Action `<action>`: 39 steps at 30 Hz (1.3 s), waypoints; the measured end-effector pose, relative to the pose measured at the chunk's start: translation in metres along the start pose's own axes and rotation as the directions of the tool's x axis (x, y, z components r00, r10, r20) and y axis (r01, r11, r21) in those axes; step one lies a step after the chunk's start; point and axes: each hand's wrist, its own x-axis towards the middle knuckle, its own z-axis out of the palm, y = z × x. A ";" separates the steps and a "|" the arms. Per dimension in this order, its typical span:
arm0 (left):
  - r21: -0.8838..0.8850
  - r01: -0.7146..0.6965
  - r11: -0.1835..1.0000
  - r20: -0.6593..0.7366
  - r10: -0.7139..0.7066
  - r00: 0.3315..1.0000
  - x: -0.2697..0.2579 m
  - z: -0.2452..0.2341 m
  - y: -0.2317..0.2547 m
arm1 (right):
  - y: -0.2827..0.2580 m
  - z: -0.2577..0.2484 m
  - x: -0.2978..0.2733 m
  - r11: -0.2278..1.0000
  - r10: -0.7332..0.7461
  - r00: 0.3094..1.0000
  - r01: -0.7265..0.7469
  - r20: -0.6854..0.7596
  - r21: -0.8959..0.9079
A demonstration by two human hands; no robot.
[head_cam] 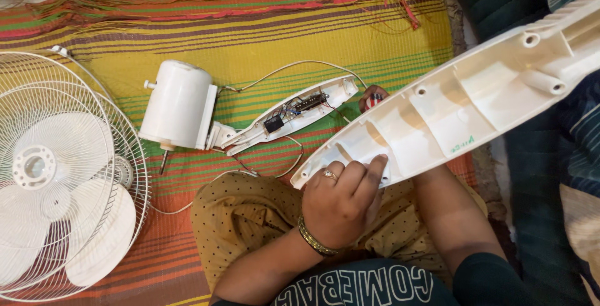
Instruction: The person sits on a mat and uses a screwdriver to disassemble a white plastic fan housing. They remove screws, separate the casing halves, and manipulate internal wires and components. The person then reassembles the housing by aligning the parts and tightening the screws.
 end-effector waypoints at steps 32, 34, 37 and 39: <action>-0.074 0.160 0.984 -0.070 -0.165 0.984 0.006 0.001 -0.013 | -0.003 -0.006 0.021 0.961 -0.119 0.993 0.113 -0.011 -0.251; -0.076 0.167 0.983 -0.084 -0.173 0.981 0.007 0.001 -0.015 | -0.004 -0.008 0.024 0.957 -0.120 0.993 0.113 -0.009 -0.267; -0.083 0.156 0.984 -0.085 -0.163 0.983 0.008 0.000 -0.017 | -0.011 -0.012 0.029 0.946 -0.129 0.992 0.120 -0.011 -0.301; -0.098 0.120 0.988 -0.058 -0.126 0.990 0.008 -0.007 -0.025 | -0.017 -0.017 0.028 0.933 -0.129 0.992 0.117 -0.013 -0.341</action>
